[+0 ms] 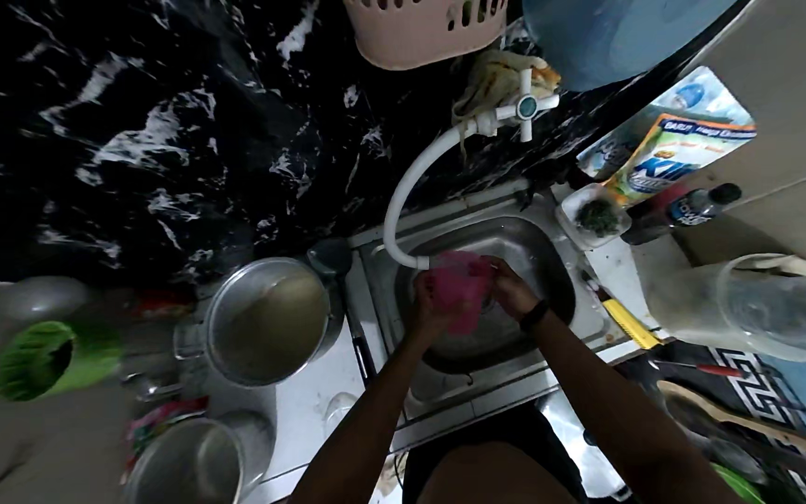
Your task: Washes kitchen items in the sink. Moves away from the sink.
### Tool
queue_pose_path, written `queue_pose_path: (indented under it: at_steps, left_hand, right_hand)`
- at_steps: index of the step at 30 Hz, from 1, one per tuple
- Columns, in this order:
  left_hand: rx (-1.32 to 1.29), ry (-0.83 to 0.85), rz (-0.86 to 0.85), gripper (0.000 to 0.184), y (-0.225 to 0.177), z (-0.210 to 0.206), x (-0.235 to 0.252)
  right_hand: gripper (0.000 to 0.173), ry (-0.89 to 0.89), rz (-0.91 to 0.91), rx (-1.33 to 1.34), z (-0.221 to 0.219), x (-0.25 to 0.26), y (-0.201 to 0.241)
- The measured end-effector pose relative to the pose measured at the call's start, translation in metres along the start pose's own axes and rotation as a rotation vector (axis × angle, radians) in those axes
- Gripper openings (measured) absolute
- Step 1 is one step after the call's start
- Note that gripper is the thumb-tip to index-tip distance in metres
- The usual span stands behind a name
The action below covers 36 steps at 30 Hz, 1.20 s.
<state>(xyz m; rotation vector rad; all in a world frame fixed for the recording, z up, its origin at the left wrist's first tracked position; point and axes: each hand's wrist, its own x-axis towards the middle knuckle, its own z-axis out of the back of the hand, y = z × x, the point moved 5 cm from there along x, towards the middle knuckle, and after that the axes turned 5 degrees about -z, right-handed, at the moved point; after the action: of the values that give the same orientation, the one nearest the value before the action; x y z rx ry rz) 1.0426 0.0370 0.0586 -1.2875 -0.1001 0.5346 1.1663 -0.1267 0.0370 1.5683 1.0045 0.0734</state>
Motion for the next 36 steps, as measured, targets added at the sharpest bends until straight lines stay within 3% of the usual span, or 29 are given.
queue_pose_path:
  at_steps: [4,8,10,11,13,15,17,18,20,22,24,27,31,32,34,36]
  left_hand:
    - [-0.212,0.057,0.119,0.084,0.008,-0.012,-0.009]
    - [-0.306,0.128,0.256,0.08,0.006,-0.025,-0.02]
    - [-0.343,0.12,0.248,0.073,0.001,-0.027,-0.02]
    - [-0.316,0.102,0.246,0.079,0.002,-0.025,-0.017]
    - [-0.189,0.037,0.229,0.099,0.007,-0.02,-0.011]
    - [-0.097,-0.018,0.189,0.111,0.006,-0.018,-0.008]
    - [-0.089,0.05,0.154,0.111,0.004,-0.022,-0.009]
    - [-0.116,0.118,0.14,0.106,0.004,-0.026,-0.012]
    - [-0.127,0.19,0.085,0.099,0.004,-0.027,-0.015]
    - [-0.128,0.187,0.099,0.101,0.008,-0.021,-0.014]
    - [-0.209,0.241,0.154,0.102,0.009,-0.02,-0.015]
    - [-0.297,0.255,0.232,0.085,-0.002,-0.026,-0.015]
    - [-0.039,0.08,0.274,0.112,0.006,-0.02,-0.012]
    - [-0.003,0.081,0.268,0.116,0.004,-0.021,-0.014]
    - [-0.009,0.167,0.216,0.114,-0.003,-0.025,-0.019]
    - [-0.111,0.225,0.172,0.105,0.002,-0.024,-0.022]
  right_hand:
    - [0.041,-0.015,-0.006,0.144,0.001,-0.002,-0.006]
    - [0.042,-0.005,-0.012,0.205,-0.005,-0.008,-0.011]
    - [0.041,-0.047,0.002,0.136,-0.002,-0.01,-0.016]
    - [0.042,-0.078,-0.015,0.066,0.0,-0.011,-0.019]
    - [0.048,-0.117,-0.059,-0.051,0.003,-0.019,-0.022]
    - [0.066,-0.058,-0.042,-0.142,-0.002,-0.031,-0.024]
    - [0.089,-0.042,-0.022,-0.204,-0.01,-0.036,-0.024]
    - [0.093,-0.074,-0.021,-0.215,-0.011,-0.035,-0.023]
    - [0.086,-0.136,-0.059,-0.224,-0.004,-0.028,-0.016]
    - [0.077,-0.091,-0.103,-0.165,0.004,-0.019,-0.013]
    - [0.085,0.02,-0.101,-0.048,0.005,-0.014,-0.015]
    - [0.077,0.041,-0.088,-0.015,0.003,-0.011,-0.009]
    - [0.053,-0.114,-0.144,-0.202,-0.001,-0.014,-0.007]
    - [0.06,-0.093,-0.138,-0.266,-0.005,-0.016,-0.009]
    - [0.094,-0.092,-0.166,-0.402,-0.012,-0.019,-0.011]
    - [0.1,-0.14,-0.204,-0.393,-0.011,-0.021,-0.008]
